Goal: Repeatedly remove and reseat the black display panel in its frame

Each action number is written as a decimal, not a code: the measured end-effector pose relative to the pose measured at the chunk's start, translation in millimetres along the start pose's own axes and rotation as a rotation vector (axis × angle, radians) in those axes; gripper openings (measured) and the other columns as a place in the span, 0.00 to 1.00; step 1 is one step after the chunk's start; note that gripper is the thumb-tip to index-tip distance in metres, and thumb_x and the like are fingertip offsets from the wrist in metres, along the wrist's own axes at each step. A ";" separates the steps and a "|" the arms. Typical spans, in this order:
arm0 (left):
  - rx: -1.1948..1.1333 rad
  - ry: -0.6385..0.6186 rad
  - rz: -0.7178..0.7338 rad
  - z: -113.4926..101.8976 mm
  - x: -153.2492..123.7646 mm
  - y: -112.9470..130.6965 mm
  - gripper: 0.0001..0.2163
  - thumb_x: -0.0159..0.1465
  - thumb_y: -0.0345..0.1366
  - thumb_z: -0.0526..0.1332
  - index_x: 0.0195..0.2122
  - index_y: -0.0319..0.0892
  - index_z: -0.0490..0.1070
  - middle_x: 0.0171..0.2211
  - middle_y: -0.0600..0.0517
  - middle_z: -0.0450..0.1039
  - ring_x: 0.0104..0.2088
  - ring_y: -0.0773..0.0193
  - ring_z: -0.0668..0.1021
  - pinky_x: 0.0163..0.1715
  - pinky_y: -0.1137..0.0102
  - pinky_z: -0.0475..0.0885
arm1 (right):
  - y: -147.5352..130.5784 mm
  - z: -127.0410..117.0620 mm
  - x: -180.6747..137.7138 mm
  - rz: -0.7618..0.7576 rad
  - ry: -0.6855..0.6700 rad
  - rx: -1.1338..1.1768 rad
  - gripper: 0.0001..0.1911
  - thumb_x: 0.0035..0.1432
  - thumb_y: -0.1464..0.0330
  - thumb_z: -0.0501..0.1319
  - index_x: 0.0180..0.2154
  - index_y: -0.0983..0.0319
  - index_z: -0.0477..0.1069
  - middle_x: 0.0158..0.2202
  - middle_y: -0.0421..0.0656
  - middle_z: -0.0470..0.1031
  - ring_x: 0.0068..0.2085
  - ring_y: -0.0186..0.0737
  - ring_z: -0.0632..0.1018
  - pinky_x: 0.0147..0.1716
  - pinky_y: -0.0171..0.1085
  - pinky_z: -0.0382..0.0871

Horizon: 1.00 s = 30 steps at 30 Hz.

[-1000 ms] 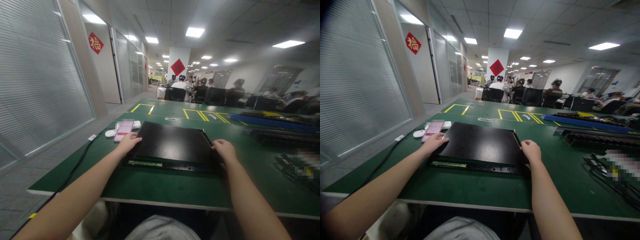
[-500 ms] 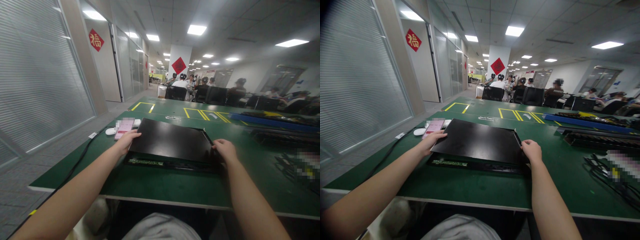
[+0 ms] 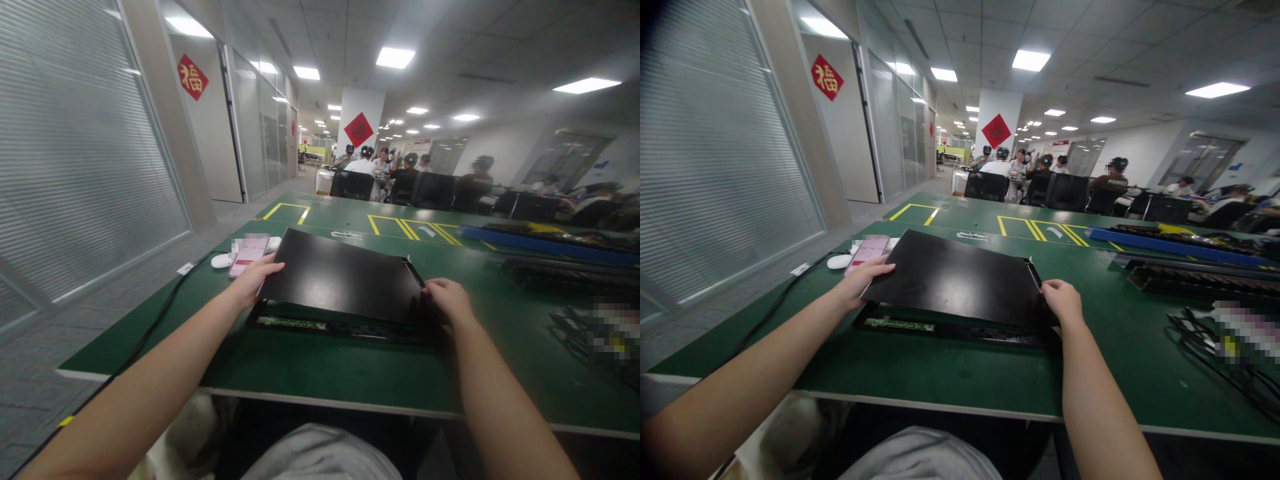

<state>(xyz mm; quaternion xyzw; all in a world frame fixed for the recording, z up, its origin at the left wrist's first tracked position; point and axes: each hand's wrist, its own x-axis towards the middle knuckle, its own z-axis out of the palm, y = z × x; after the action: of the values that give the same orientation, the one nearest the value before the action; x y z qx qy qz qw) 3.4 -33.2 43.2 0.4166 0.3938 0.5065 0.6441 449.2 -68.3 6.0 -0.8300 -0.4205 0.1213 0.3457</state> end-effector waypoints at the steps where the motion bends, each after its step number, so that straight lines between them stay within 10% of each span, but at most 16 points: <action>1: -0.001 -0.009 0.008 -0.3 -0.1 -0.1 0.21 0.51 0.25 0.66 0.48 0.38 0.77 0.34 0.45 0.83 0.30 0.56 0.84 0.26 0.70 0.78 | 1.1 0.7 1.3 -0.002 -0.002 0.012 0.15 0.48 0.64 0.60 0.37 0.58 0.81 0.38 0.44 0.82 0.34 0.43 0.78 0.33 0.37 0.67; 17: -0.013 0.058 0.033 -6.9 3.1 2.1 0.14 0.52 0.26 0.67 0.42 0.38 0.78 0.31 0.47 0.82 0.25 0.60 0.82 0.23 0.71 0.77 | -6.4 -0.4 -1.4 0.221 -0.092 0.709 0.07 0.45 0.70 0.61 0.31 0.64 0.69 0.28 0.51 0.80 0.17 0.27 0.58 0.14 0.29 0.47; 30: 0.043 0.134 0.058 -9.9 8.4 -8.1 0.22 0.49 0.27 0.71 0.45 0.42 0.70 0.30 0.52 0.80 0.25 0.61 0.81 0.24 0.70 0.75 | -10.8 -3.5 -11.9 0.155 -0.023 0.534 0.06 0.45 0.68 0.61 0.29 0.64 0.71 0.26 0.51 0.80 0.16 0.29 0.57 0.14 0.32 0.49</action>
<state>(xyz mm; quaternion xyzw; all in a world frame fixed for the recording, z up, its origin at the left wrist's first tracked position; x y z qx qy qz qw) -1.7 -24.7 31.5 0.4070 0.4345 0.5429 0.5923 437.0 -74.9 14.7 -0.7378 -0.3129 0.2630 0.5371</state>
